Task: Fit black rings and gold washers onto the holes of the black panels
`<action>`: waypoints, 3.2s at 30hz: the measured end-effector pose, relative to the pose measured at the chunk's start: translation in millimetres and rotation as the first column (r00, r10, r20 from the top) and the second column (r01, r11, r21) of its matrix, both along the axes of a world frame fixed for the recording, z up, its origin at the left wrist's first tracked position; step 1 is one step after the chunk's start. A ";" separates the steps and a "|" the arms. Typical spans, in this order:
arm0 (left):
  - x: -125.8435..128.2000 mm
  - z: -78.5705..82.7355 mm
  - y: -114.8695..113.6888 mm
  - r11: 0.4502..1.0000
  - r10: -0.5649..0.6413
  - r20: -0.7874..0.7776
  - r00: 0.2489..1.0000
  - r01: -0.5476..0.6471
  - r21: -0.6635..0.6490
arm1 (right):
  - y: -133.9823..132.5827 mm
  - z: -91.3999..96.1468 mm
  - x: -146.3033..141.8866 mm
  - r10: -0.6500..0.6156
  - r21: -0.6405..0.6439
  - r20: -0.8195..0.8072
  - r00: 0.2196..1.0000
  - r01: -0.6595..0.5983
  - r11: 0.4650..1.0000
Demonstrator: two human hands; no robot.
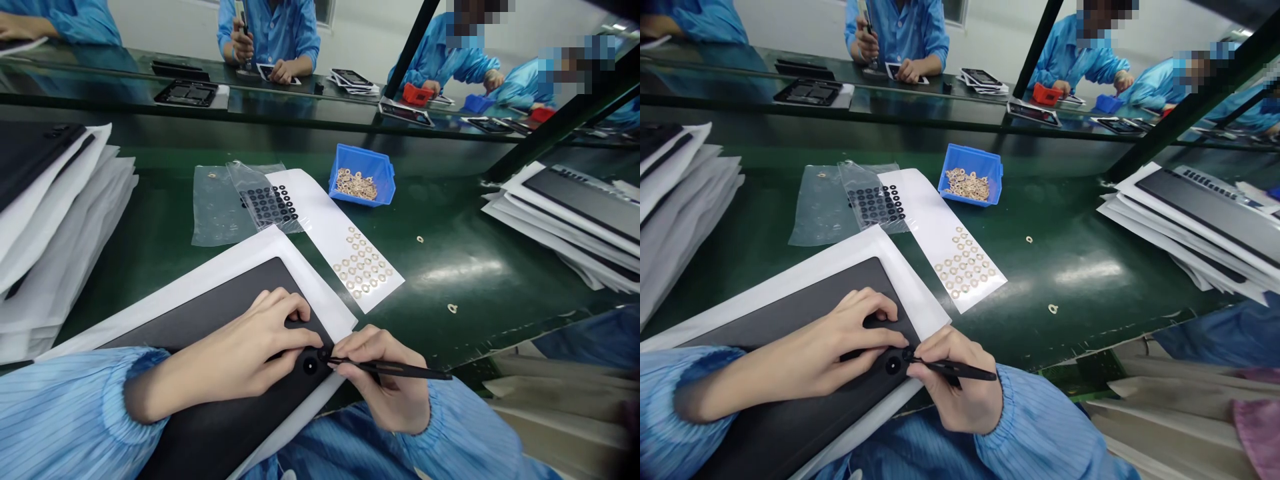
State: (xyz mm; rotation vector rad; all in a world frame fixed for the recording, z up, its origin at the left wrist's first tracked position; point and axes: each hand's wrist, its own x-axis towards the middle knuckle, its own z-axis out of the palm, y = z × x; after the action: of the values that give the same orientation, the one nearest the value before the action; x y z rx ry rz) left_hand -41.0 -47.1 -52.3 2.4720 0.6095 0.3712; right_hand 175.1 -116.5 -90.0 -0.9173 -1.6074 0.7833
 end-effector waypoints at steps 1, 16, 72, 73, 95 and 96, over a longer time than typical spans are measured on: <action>0.0 0.0 0.0 1.000 0.000 0.003 1.000 0.000 0.002 | -0.2 -0.9 -0.1 -0.006 0.003 -0.010 1.000 0.006 1.000; -1.1 -0.7 -0.8 1.000 -0.003 -0.015 1.000 0.002 -0.017 | -0.2 -2.0 2.6 -0.002 -0.019 -0.051 0.999 0.001 1.000; -56.0 9.7 71.6 0.749 0.662 -0.156 0.733 -0.650 0.124 | 145.2 48.1 -18.0 0.116 -0.210 0.779 0.616 0.082 0.974; -60.2 10.0 75.2 0.760 0.647 -0.197 0.736 -0.645 0.087 | 144.8 47.5 -18.6 0.153 -0.243 0.775 0.613 0.065 0.968; -51.2 34.7 45.5 0.789 0.614 -0.227 0.756 -0.589 0.173 | 142.9 60.4 -12.8 0.038 -0.231 0.705 0.708 0.178 0.957; -49.1 34.2 43.4 0.781 0.624 -0.223 0.749 -0.593 0.196 | 141.2 60.1 -13.6 0.082 -0.266 0.698 0.711 0.152 0.952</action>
State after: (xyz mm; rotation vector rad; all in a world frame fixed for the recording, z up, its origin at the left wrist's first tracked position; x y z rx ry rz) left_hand -90.1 -3.7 -18.1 2.3840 1.5776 0.3057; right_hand 161.6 24.7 -30.0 -1.6161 -2.1509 0.6993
